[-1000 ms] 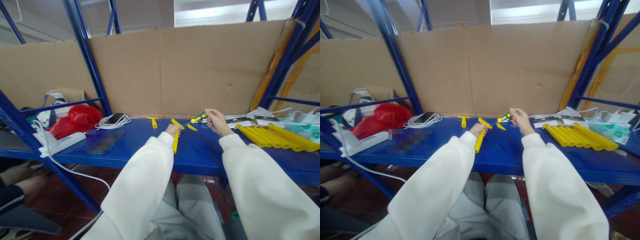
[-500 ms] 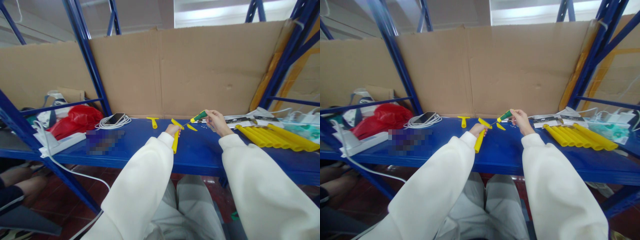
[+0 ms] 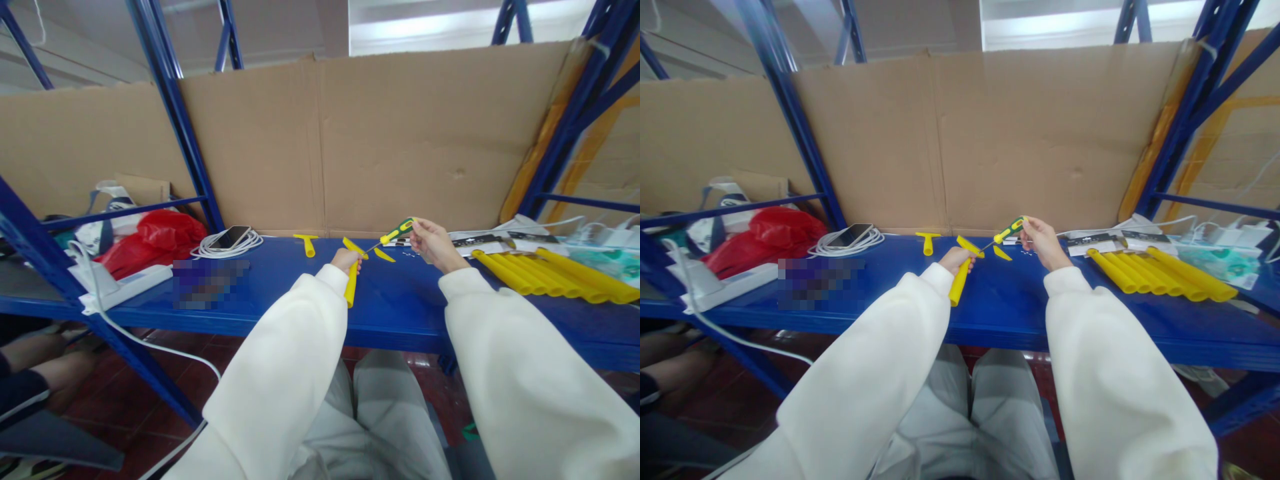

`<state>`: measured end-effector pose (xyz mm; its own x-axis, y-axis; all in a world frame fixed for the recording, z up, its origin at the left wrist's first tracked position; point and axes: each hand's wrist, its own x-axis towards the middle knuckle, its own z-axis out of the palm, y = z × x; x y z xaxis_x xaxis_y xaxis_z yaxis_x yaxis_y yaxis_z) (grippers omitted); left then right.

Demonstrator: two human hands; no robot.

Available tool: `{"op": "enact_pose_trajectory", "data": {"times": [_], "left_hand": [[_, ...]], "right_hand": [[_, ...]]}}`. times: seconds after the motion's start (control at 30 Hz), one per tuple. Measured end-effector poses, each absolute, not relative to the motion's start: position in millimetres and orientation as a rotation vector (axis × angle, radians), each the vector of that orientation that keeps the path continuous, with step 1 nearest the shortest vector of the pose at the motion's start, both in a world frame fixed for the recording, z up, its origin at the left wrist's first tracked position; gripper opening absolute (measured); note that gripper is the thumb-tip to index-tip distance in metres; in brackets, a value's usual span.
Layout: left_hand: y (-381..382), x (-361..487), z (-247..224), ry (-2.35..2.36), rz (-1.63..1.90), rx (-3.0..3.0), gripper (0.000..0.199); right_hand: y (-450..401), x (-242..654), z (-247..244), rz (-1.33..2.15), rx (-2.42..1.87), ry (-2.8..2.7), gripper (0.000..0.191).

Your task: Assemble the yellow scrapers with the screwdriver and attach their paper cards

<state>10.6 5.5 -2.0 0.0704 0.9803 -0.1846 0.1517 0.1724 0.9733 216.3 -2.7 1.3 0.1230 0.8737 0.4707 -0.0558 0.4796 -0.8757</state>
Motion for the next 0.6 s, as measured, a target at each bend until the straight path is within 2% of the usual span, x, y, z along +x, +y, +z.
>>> {"op": "enact_pose_trajectory", "data": {"times": [0.37, 0.6], "left_hand": [[3.4, 11.8, 0.1, 1.330, 0.948, 1.218, 0.026], [5.5, 10.9, -2.4, 1.316, 0.954, 1.221, 0.024]], "right_hand": [[2.8, 218.9, -1.9, 0.720, -0.932, -1.202, 0.041], [-1.0, 216.8, -0.5, 0.765, -0.905, -1.187, 0.049]]}}
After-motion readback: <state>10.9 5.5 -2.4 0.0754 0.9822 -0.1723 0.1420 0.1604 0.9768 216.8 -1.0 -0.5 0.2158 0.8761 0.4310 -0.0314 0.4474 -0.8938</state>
